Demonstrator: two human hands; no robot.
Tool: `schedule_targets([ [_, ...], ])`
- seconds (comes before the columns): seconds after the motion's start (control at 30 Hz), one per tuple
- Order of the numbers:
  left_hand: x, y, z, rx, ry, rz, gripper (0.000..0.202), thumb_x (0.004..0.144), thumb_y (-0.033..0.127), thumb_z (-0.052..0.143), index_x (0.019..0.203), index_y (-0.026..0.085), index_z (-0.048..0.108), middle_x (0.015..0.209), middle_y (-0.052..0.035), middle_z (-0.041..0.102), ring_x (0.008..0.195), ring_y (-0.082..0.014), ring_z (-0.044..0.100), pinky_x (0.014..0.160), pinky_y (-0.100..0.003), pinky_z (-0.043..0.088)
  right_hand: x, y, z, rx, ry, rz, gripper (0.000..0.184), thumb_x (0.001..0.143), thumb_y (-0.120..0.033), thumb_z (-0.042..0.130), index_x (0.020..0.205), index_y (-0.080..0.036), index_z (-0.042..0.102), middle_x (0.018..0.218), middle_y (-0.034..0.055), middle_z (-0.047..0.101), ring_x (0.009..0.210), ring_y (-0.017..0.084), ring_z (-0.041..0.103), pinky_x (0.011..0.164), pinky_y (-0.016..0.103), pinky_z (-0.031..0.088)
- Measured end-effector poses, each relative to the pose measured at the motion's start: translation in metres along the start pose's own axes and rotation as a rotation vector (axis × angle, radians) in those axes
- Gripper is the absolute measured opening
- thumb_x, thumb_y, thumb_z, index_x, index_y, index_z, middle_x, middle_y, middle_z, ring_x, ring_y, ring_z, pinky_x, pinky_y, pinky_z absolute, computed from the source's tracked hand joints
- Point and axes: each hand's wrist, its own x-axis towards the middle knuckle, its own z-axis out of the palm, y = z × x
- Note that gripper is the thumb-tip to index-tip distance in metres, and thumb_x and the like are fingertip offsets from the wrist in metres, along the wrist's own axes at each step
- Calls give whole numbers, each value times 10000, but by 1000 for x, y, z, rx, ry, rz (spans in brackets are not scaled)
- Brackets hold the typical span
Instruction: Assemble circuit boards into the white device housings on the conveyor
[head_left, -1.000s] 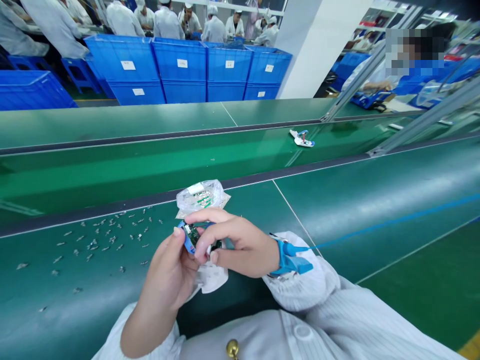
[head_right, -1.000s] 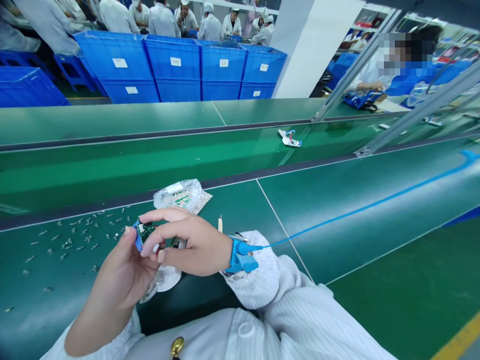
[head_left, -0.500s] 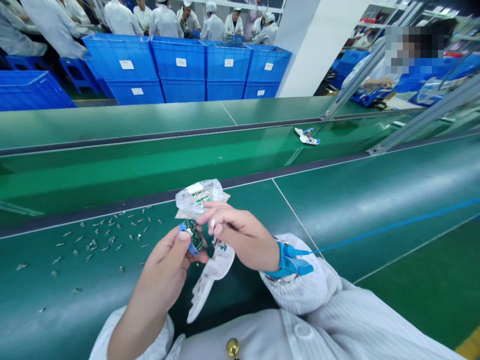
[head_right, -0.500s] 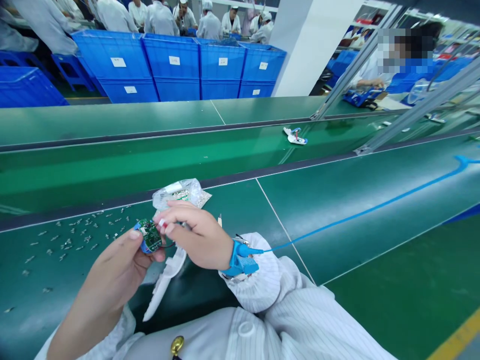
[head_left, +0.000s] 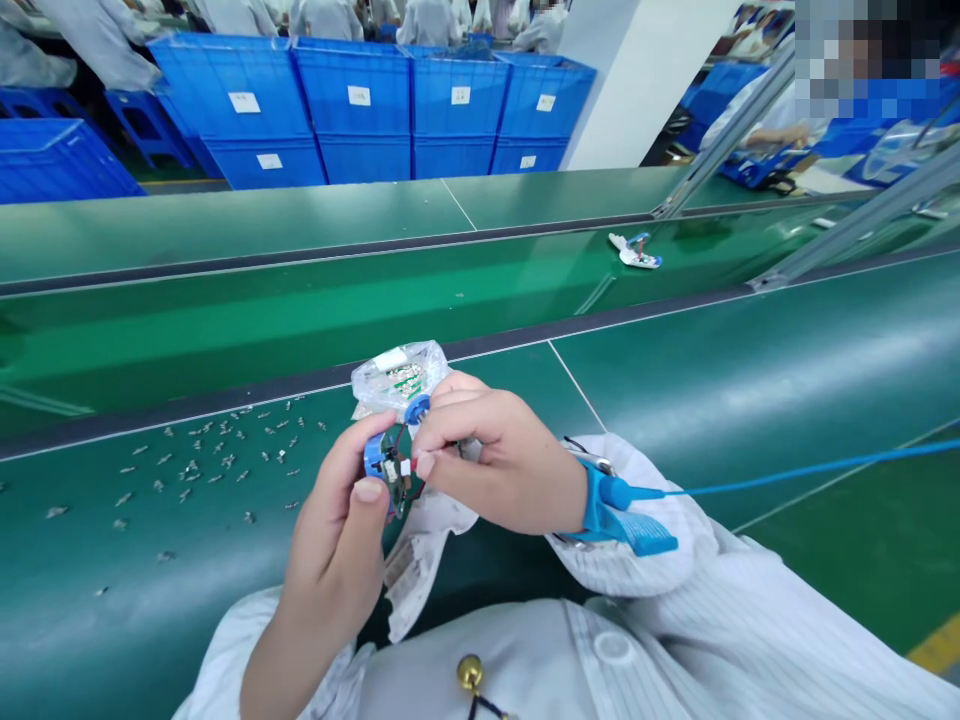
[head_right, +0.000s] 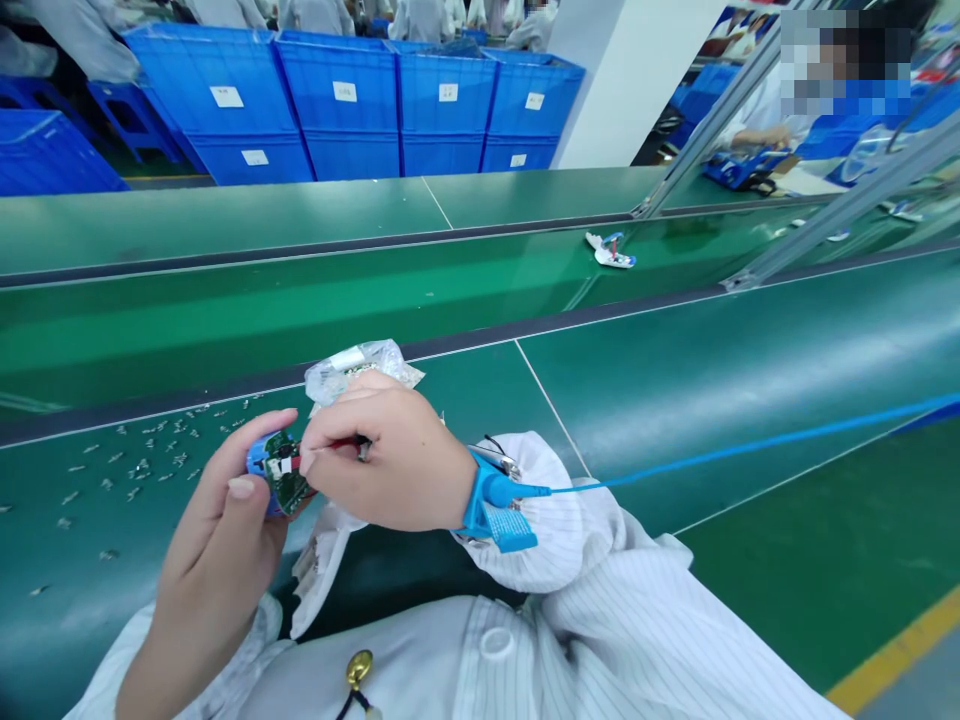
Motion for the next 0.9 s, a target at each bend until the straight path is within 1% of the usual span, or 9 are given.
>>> schedule_targets([
  [0.13, -3, 4, 2, 42, -4, 53, 403, 806, 530, 592, 1101, 264, 661, 934, -62, 673, 956, -266, 619, 758, -307, 487, -1, -6, -1, -63, -16, -64, 227, 765, -107, 465, 553, -167, 518, 503, -48, 490, 518, 75, 388, 705, 270, 373],
  [0.27, -5, 7, 1, 42, -19, 55, 407, 799, 546, 592, 1085, 267, 672, 825, -50, 649, 930, -268, 617, 785, -321, 489, -2, -11, -1, -70, -41, -71, 206, 758, -109, 444, 568, -177, 488, 517, -43, 496, 525, 80, 387, 727, 274, 382],
  [0.43, -5, 10, 2, 49, -38, 66, 437, 798, 565, 580, 1100, 263, 669, 782, -47, 629, 943, -277, 608, 795, -326, 488, -2, -14, -3, -76, -51, -45, 222, 766, -112, 419, 559, -183, 456, 513, -44, 463, 528, 85, 358, 729, 269, 387],
  [0.57, -4, 12, 3, 68, -40, 67, 400, 803, 544, 585, 1077, 268, 681, 771, -42, 622, 894, -268, 608, 773, -320, 481, -1, -14, -3, -85, -62, -45, 220, 750, -94, 426, 549, -175, 463, 514, -40, 457, 528, 84, 336, 711, 269, 376],
  [0.67, -4, 8, -3, 90, -50, 62, 413, 802, 522, 599, 1121, 270, 665, 793, -42, 628, 822, -252, 602, 709, -303, 468, -1, -15, -4, -149, -66, -50, 227, 751, -98, 415, 543, -179, 454, 512, -32, 455, 535, 96, 325, 690, 277, 366],
  [0.77, -4, 3, -12, 146, -112, 64, 446, 805, 496, 612, 1191, 273, 632, 760, -24, 622, 616, -188, 544, 571, -270, 419, -1, -17, -6, -203, -89, -46, 225, 753, -108, 406, 546, -183, 452, 516, -21, 461, 545, 107, 325, 680, 288, 361],
  [0.83, -4, 0, -16, 225, -161, 138, 423, 842, 473, 575, 1216, 281, 618, 717, -8, 615, 518, -152, 479, 514, -257, 373, -1, -18, -7, -199, -113, -36, 224, 753, -111, 403, 545, -183, 449, 515, -21, 458, 540, 106, 318, 684, 290, 365],
  [0.9, -4, -1, -17, 311, -183, 264, 386, 886, 432, 523, 1241, 301, 599, 751, -7, 642, 502, -140, 478, 515, -252, 367, -1, -19, -8, -175, -135, -24, 224, 750, -109, 405, 540, -181, 437, 513, -26, 446, 535, 101, 314, 691, 283, 369],
])
